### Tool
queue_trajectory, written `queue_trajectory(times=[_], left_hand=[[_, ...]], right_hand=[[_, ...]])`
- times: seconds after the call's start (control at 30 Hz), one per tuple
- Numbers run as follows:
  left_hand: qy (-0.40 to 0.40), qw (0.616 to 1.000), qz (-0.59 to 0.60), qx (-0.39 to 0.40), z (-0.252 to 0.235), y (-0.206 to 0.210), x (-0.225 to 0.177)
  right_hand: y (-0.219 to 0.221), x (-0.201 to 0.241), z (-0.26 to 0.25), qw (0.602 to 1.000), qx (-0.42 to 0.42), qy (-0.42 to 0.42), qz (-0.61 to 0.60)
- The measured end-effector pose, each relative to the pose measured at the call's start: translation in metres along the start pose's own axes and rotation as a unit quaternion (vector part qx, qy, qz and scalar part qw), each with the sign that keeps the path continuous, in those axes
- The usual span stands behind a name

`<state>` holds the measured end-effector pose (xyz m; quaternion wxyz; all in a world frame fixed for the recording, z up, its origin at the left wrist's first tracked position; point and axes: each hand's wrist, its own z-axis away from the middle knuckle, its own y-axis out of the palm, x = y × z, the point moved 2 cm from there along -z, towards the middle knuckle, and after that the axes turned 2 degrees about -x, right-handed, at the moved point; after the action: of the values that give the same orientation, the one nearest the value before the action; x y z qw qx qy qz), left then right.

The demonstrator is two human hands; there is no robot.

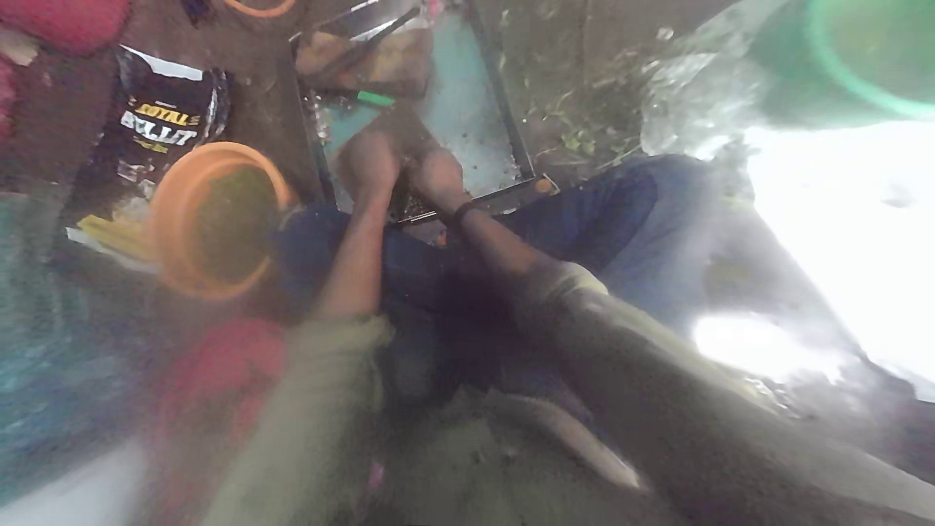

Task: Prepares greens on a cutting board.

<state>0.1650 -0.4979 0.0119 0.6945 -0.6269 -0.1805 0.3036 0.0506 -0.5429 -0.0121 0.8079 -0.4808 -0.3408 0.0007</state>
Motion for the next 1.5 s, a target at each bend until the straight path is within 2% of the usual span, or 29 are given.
queue_trajectory(times=[0.13, 0.3, 0.5, 0.93, 1.23, 1.4, 1.5], left_hand=[[0.000, 1.000, -0.009, -0.013, 0.000, 0.002, 0.003], [0.003, 1.000, -0.029, -0.007, 0.003, 0.000, -0.002], [0.040, 0.999, 0.004, -0.002, -0.002, 0.004, 0.005], [-0.013, 0.999, 0.035, -0.002, 0.000, 0.001, 0.016], [-0.037, 0.999, 0.009, -0.004, 0.003, -0.002, 0.007], [-0.031, 0.999, -0.015, 0.016, -0.001, 0.000, 0.001], [-0.031, 1.000, -0.005, 0.005, 0.000, 0.000, 0.006]], right_hand=[[-0.012, 0.006, -0.015, 0.999, 0.000, -0.009, -0.038], [-0.006, 0.007, -0.033, 0.998, 0.020, -0.003, -0.059], [-0.009, 0.007, -0.026, 0.997, 0.017, 0.030, -0.063], [-0.009, 0.012, -0.018, 1.000, 0.008, 0.019, -0.016], [-0.011, -0.001, -0.011, 0.999, 0.019, 0.003, -0.050], [-0.016, -0.009, 0.015, 0.999, 0.045, 0.005, 0.022], [-0.015, -0.003, 0.017, 0.999, 0.015, -0.023, 0.041]])
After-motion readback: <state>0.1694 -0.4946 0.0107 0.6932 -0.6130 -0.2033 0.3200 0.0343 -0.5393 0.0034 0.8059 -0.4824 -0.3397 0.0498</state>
